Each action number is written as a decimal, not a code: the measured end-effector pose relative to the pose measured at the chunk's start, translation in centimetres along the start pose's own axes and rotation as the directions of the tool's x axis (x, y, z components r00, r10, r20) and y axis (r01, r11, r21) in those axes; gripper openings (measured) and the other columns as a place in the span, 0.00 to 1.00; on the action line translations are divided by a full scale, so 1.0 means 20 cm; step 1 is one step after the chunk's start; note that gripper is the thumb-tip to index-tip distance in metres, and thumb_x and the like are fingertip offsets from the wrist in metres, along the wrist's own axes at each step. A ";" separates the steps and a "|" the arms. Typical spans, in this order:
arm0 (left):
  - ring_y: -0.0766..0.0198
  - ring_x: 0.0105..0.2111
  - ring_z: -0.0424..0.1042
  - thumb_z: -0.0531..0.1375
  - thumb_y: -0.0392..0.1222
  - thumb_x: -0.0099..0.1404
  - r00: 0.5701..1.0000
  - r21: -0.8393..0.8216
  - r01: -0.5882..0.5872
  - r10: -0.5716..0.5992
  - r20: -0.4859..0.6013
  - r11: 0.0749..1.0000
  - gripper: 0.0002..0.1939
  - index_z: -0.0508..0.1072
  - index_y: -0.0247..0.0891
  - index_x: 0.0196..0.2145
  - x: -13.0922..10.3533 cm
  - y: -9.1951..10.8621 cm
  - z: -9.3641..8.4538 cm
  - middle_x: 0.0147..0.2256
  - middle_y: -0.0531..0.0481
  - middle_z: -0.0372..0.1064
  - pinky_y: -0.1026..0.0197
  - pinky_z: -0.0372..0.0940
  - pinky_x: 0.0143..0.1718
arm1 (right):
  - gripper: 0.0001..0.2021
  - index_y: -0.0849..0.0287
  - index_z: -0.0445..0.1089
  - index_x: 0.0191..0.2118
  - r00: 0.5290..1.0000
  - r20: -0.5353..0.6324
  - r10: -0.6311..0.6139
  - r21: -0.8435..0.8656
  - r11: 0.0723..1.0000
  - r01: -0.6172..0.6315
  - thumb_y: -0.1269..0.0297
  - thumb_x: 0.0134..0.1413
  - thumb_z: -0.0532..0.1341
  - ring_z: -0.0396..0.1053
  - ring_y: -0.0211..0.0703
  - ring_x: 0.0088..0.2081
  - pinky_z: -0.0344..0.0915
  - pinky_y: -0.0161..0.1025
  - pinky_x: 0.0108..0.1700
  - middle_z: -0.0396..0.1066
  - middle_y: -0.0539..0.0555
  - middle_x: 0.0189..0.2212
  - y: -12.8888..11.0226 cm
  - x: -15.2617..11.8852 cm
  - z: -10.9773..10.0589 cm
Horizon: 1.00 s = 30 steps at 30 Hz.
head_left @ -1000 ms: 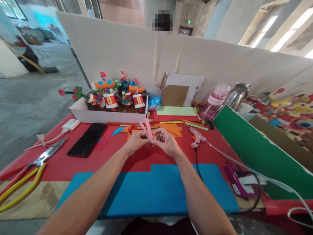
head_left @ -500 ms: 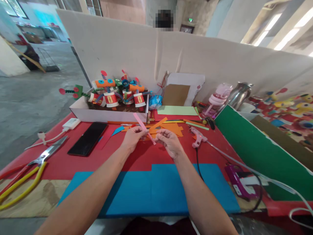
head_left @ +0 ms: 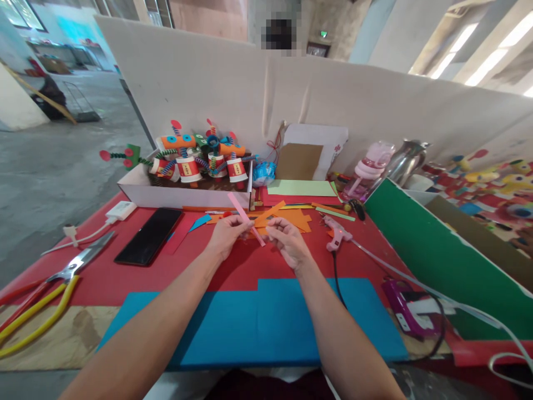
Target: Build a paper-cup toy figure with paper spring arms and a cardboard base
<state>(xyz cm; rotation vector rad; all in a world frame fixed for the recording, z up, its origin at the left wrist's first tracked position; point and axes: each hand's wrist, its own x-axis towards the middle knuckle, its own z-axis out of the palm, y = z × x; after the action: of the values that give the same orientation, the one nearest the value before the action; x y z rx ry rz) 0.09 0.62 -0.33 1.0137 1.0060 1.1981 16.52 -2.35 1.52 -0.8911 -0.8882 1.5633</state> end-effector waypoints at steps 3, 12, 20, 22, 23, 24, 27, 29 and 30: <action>0.72 0.19 0.62 0.72 0.51 0.42 1.000 0.012 -0.001 0.001 0.008 1.000 0.20 0.72 0.34 0.23 0.00 -0.01 0.00 0.19 0.55 0.66 0.67 0.58 0.22 | 0.15 0.56 0.71 0.29 1.000 0.013 0.016 0.042 0.999 -0.016 0.61 0.33 0.74 0.64 0.30 0.22 0.68 0.33 0.34 0.67 0.42 0.20 0.00 0.00 -0.01; 0.71 0.19 0.61 0.71 0.53 0.42 1.000 0.036 -0.007 0.007 -0.003 0.999 0.20 0.72 0.34 0.22 0.01 -0.02 0.00 0.18 0.55 0.66 0.67 0.57 0.22 | 0.12 0.58 0.75 0.32 0.978 0.206 -0.009 0.186 0.982 -0.030 0.64 0.39 0.73 0.64 0.30 0.24 0.65 0.42 0.55 0.66 0.43 0.21 -0.02 -0.02 0.00; 0.71 0.19 0.61 0.71 0.54 0.40 1.000 0.039 -0.004 0.005 -0.018 0.999 0.21 0.72 0.34 0.21 0.00 0.00 0.01 0.18 0.55 0.66 0.67 0.57 0.22 | 0.09 0.58 0.76 0.32 0.976 0.217 -0.002 0.206 0.978 -0.044 0.69 0.39 0.71 0.64 0.30 0.24 0.64 0.43 0.56 0.67 0.44 0.22 -0.03 -0.03 -0.01; 0.72 0.19 0.61 0.72 0.54 0.40 1.000 0.040 -0.005 0.006 -0.012 0.999 0.22 0.71 0.34 0.21 0.00 0.00 0.01 0.18 0.55 0.66 0.67 0.56 0.22 | 0.10 0.58 0.76 0.32 0.976 0.217 -0.001 0.206 0.978 -0.045 0.70 0.39 0.71 0.64 0.31 0.25 0.64 0.45 0.56 0.67 0.44 0.22 -0.03 -0.03 -0.01; 0.72 0.19 0.61 0.72 0.54 0.40 1.000 0.040 -0.008 0.009 -0.008 0.999 0.22 0.71 0.34 0.21 0.00 0.00 0.01 0.18 0.55 0.66 0.67 0.56 0.22 | 0.10 0.58 0.76 0.32 0.976 0.217 0.001 0.203 0.978 -0.046 0.70 0.39 0.71 0.64 0.31 0.25 0.64 0.45 0.56 0.67 0.44 0.21 -0.03 -0.03 -0.01; 0.72 0.19 0.60 0.72 0.54 0.40 1.000 0.041 -0.011 0.012 -0.003 0.999 0.22 0.71 0.34 0.20 0.00 0.01 0.01 0.17 0.55 0.65 0.67 0.56 0.22 | 0.10 0.58 0.75 0.32 0.976 0.218 0.005 0.197 0.979 -0.049 0.70 0.39 0.71 0.64 0.31 0.25 0.64 0.46 0.56 0.67 0.44 0.21 -0.03 -0.03 -0.01; 0.72 0.19 0.60 0.71 0.54 0.41 1.000 0.032 -0.011 0.011 0.008 0.999 0.21 0.70 0.34 0.20 -0.01 0.01 0.01 0.17 0.56 0.64 0.67 0.56 0.22 | 0.11 0.57 0.75 0.33 0.976 0.217 0.021 0.168 0.984 -0.059 0.68 0.38 0.72 0.64 0.31 0.25 0.65 0.48 0.55 0.67 0.44 0.21 -0.03 -0.02 0.00; 0.72 0.18 0.60 0.72 0.53 0.40 1.000 0.011 0.000 0.000 0.007 1.000 0.21 0.70 0.34 0.20 0.00 0.00 0.01 0.17 0.56 0.64 0.67 0.56 0.22 | 0.11 0.57 0.75 0.31 0.978 0.209 0.016 0.156 0.987 -0.049 0.67 0.37 0.73 0.64 0.31 0.25 0.65 0.48 0.54 0.67 0.44 0.22 -0.02 -0.02 0.00; 0.72 0.18 0.60 0.72 0.53 0.40 1.000 0.000 0.004 -0.004 0.007 1.000 0.21 0.70 0.34 0.20 0.00 0.00 0.00 0.17 0.56 0.65 0.67 0.56 0.22 | 0.12 0.57 0.74 0.31 0.980 0.201 0.006 0.151 0.988 -0.037 0.67 0.36 0.73 0.64 0.31 0.25 0.66 0.47 0.54 0.67 0.44 0.22 -0.02 -0.02 0.00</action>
<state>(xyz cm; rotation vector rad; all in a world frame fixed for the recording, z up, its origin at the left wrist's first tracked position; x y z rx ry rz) 0.17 0.57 -0.29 1.0143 1.0023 1.1905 16.72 -2.60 1.88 -0.6427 -0.8869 1.7374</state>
